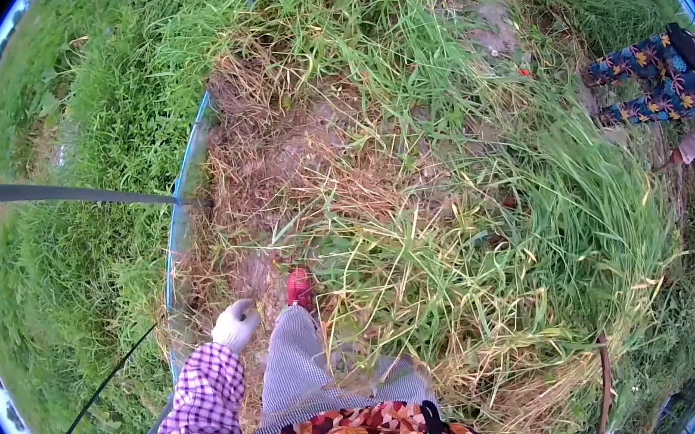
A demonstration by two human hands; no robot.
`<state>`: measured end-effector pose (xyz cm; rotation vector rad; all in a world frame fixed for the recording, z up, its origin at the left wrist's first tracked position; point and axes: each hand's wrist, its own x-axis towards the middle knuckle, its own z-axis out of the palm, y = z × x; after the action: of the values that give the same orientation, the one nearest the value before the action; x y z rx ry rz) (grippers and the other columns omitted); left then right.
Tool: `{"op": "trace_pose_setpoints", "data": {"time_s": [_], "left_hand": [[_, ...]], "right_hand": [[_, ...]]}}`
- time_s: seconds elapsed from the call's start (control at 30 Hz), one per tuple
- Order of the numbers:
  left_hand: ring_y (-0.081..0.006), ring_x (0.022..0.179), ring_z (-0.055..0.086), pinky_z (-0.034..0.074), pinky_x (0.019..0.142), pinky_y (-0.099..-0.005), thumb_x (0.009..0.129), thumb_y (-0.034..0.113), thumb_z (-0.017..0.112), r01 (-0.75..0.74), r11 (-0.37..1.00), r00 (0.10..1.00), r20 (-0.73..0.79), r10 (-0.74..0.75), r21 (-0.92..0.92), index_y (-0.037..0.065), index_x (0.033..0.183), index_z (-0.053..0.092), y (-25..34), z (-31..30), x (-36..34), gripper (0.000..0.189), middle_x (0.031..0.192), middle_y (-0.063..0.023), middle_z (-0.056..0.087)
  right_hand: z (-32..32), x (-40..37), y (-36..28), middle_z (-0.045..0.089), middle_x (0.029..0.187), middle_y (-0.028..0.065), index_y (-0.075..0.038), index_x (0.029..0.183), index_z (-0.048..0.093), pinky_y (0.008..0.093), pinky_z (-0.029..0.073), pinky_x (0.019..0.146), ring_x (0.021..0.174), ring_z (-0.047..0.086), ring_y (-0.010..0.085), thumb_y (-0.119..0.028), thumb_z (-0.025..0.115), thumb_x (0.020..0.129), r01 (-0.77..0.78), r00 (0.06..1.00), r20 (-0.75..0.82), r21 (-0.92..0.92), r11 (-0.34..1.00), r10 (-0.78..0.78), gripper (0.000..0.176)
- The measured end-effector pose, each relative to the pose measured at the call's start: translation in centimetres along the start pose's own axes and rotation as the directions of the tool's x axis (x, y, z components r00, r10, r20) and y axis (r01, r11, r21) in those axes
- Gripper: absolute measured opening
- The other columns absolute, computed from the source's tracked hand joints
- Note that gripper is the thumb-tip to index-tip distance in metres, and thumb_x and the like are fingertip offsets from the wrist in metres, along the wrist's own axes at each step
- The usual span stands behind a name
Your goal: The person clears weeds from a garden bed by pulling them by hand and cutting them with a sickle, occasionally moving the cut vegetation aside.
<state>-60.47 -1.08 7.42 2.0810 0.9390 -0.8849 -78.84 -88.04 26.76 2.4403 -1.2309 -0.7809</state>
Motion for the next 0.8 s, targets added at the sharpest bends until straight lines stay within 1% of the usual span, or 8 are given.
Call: {"op": "trace_pose_setpoints", "data": {"time_s": [0.2, 0.27, 0.33, 0.37, 0.47, 0.53, 0.6, 0.8], "left_hand": [[-0.0260, 0.114, 0.060, 0.044, 0.100, -0.0346, 0.086, 0.040, 0.062, -0.086, 0.995, 0.994, 0.079, 0.082, 0.047, 0.005, 0.131, 0.055, 3.7, 4.0, 0.2, 0.057, 0.124, -0.0146, 0.062], [-0.0302, 0.120, 0.054, 0.042, 0.103, -0.0372, 0.087, 0.043, 0.060, -0.111, 0.994, 0.987, 0.117, 0.113, -0.017, 0.007, 0.137, 0.047, 2.9, 4.8, 0.4, 0.064, 0.132, -0.0175, 0.055], [-0.0345, 0.127, 0.049, 0.040, 0.106, -0.0398, 0.088, 0.047, 0.059, -0.139, 0.986, 0.976, 0.159, 0.152, -0.087, 0.009, 0.144, 0.038, 2.5, 5.9, 0.2, 0.070, 0.139, -0.0204, 0.047], [-0.0365, 0.132, 0.041, 0.038, 0.108, -0.0409, 0.086, 0.050, 0.061, -0.208, 0.974, 0.946, 0.236, 0.222, -0.087, 0.010, 0.148, 0.026, 2.9, 6.5, -0.6, 0.082, 0.145, -0.0233, 0.036], [-0.0403, 0.142, 0.021, 0.031, 0.112, -0.0442, 0.076, 0.057, 0.068, -0.417, 0.909, 0.814, 0.444, 0.375, -0.001, 0.012, 0.152, -0.004, 3.4, 9.0, -3.0, 0.114, 0.154, -0.0311, 0.005], [-0.0414, 0.140, 0.025, 0.035, 0.110, -0.0448, 0.072, 0.058, 0.071, -0.314, 0.942, 0.849, 0.479, 0.223, 0.119, 0.013, 0.152, -0.002, 4.5, 10.8, -4.8, 0.117, 0.153, -0.0341, 0.002], [-0.0414, 0.119, 0.054, 0.052, 0.091, -0.0431, 0.073, 0.052, 0.071, -0.313, 0.921, 0.879, 0.437, 0.189, 0.231, 0.013, 0.151, 0.006, 3.2, 14.0, -4.3, 0.109, 0.151, -0.0347, 0.015], [-0.0402, 0.115, 0.056, 0.051, 0.091, -0.0444, 0.079, 0.043, 0.069, -0.364, 0.916, 0.803, 0.555, 0.218, 0.167, 0.011, 0.148, 0.019, 1.4, 14.5, -3.4, 0.091, 0.142, -0.0299, 0.035]], "right_hand": [[2.2, -1.7, -8.8, 0.066, 0.110, 0.0115, -0.005, 0.128, 0.054, 0.0328, 0.046, 0.086, 0.098, 0.060, 0.0221, -0.011, 0.064, 0.090, 0.068, 0.992, 0.079, 0.364, 0.929, -0.103, 0.040], [7.0, 2.5, -12.2, 0.055, 0.081, 0.0029, -0.003, 0.100, 0.049, 0.0283, 0.041, 0.056, 0.066, 0.046, 0.0131, -0.009, 0.058, 0.092, 0.195, 0.981, -0.132, 0.692, 0.695, -0.144, 0.013], [3.8, 0.6, -22.2, 0.046, 0.074, -0.0023, -0.005, 0.094, 0.048, 0.0246, 0.034, 0.053, 0.061, 0.040, 0.0075, -0.014, 0.061, 0.091, 0.393, 0.919, -0.296, 0.732, 0.556, -0.259, 0.015], [-0.1, -1.4, -28.1, 0.052, 0.084, 0.0034, 0.001, 0.108, 0.051, 0.0243, 0.040, 0.066, 0.075, 0.045, 0.0112, -0.012, 0.059, 0.089, 0.266, 0.941, -0.097, 0.808, 0.526, -0.325, 0.025], [-6.3, -6.8, -44.3, 0.052, 0.081, 0.0057, 0.001, 0.109, 0.048, 0.0292, 0.040, 0.058, 0.065, 0.046, 0.0136, -0.024, 0.058, 0.090, 0.315, 0.866, -0.015, 0.791, 0.524, -0.499, 0.033], [-7.8, -10.5, -53.4, 0.052, 0.080, 0.0063, 0.000, 0.107, 0.048, 0.0322, 0.042, 0.058, 0.066, 0.049, 0.0147, -0.027, 0.057, 0.090, 0.302, 0.786, 0.082, 0.814, 0.496, -0.613, 0.034], [-6.8, -13.2, -61.3, 0.051, 0.072, 0.0045, -0.002, 0.098, 0.047, 0.0286, 0.040, 0.044, 0.053, 0.048, 0.0128, -0.026, 0.058, 0.090, 0.319, 0.679, 0.153, 0.820, 0.476, -0.718, 0.027], [1.2, -21.7, -82.3, 0.060, 0.071, 0.0151, 0.001, 0.096, 0.048, 0.0365, 0.048, 0.046, 0.050, 0.060, 0.0237, -0.027, 0.056, 0.091, 0.402, 0.583, 0.194, 0.775, 0.488, -0.789, 0.030]]}}
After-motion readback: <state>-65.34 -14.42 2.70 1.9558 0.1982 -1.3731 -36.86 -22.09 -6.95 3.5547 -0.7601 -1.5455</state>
